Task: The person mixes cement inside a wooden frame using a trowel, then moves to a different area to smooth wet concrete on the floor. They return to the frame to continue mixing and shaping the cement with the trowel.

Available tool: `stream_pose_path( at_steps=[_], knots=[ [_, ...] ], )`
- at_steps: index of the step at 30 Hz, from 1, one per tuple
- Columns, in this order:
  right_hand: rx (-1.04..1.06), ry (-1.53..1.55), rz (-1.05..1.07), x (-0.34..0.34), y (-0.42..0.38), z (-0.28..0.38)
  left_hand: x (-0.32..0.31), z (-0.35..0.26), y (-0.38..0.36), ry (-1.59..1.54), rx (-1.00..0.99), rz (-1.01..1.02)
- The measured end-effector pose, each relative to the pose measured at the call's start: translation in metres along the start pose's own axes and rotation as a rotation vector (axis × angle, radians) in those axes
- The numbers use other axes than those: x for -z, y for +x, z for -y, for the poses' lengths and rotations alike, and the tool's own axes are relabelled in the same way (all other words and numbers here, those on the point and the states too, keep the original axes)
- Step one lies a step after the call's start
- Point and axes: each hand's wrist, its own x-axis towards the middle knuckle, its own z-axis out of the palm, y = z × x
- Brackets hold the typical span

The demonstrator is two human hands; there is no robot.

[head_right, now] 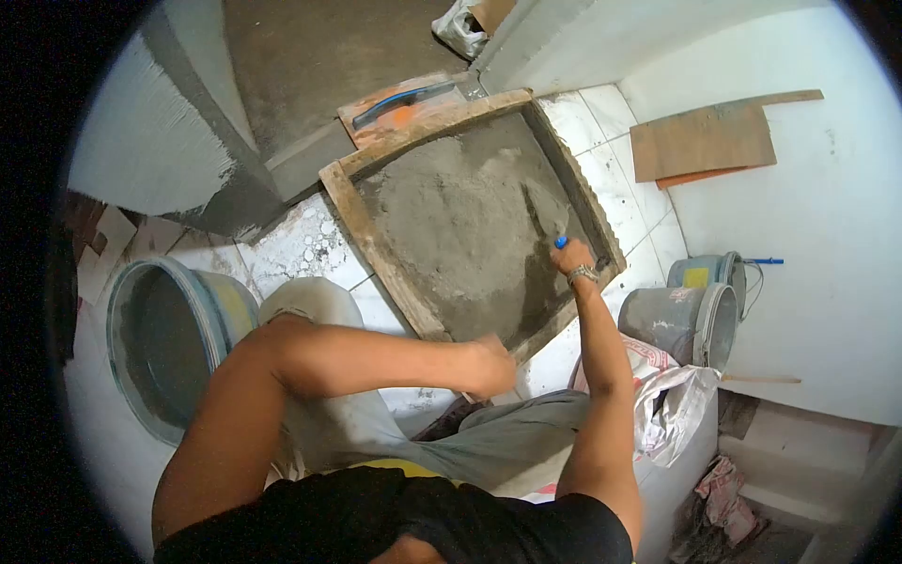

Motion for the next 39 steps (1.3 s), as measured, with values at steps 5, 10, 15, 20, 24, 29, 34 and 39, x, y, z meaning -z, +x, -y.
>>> stream_pose_path(
  at_steps=[5, 10, 15, 20, 24, 29, 34, 39],
  knots=[
    [-0.072, 0.118, 0.114, -0.044, 0.027, 0.015, -0.007, 0.001, -0.004, 0.032, -0.010, 0.024],
    [0.131, -0.030, 0.060, 0.024, -0.027, 0.076, -0.021, -0.001, 0.018, 0.022, -0.012, 0.015],
    [0.066, 0.061, 0.048, 0.033, -0.072, 0.038, 0.000, -0.007, 0.009, 0.041, -0.056, -0.004],
    [-0.261, 0.208, 0.141, -0.066, -0.077, -0.007, -0.011, -0.010, 0.014, 0.009, -0.039, -0.003],
    [-0.410, 0.888, 0.426, -0.070, -0.111, 0.065, -0.013, -0.023, 0.011, 0.104, -0.074, 0.135],
    [-0.380, 1.144, 0.505, -0.070, -0.101, 0.065, -0.029, -0.017, 0.015, 0.000, -0.070, 0.082],
    [-0.228, 1.285, 0.516, -0.031, -0.096, 0.077, -0.015, -0.013, 0.017, 0.024, -0.040, 0.132],
    [0.341, 0.287, -0.311, -0.015, -0.106, 0.079, -0.020, -0.011, 0.024, 0.041, -0.029, 0.081]
  ],
)
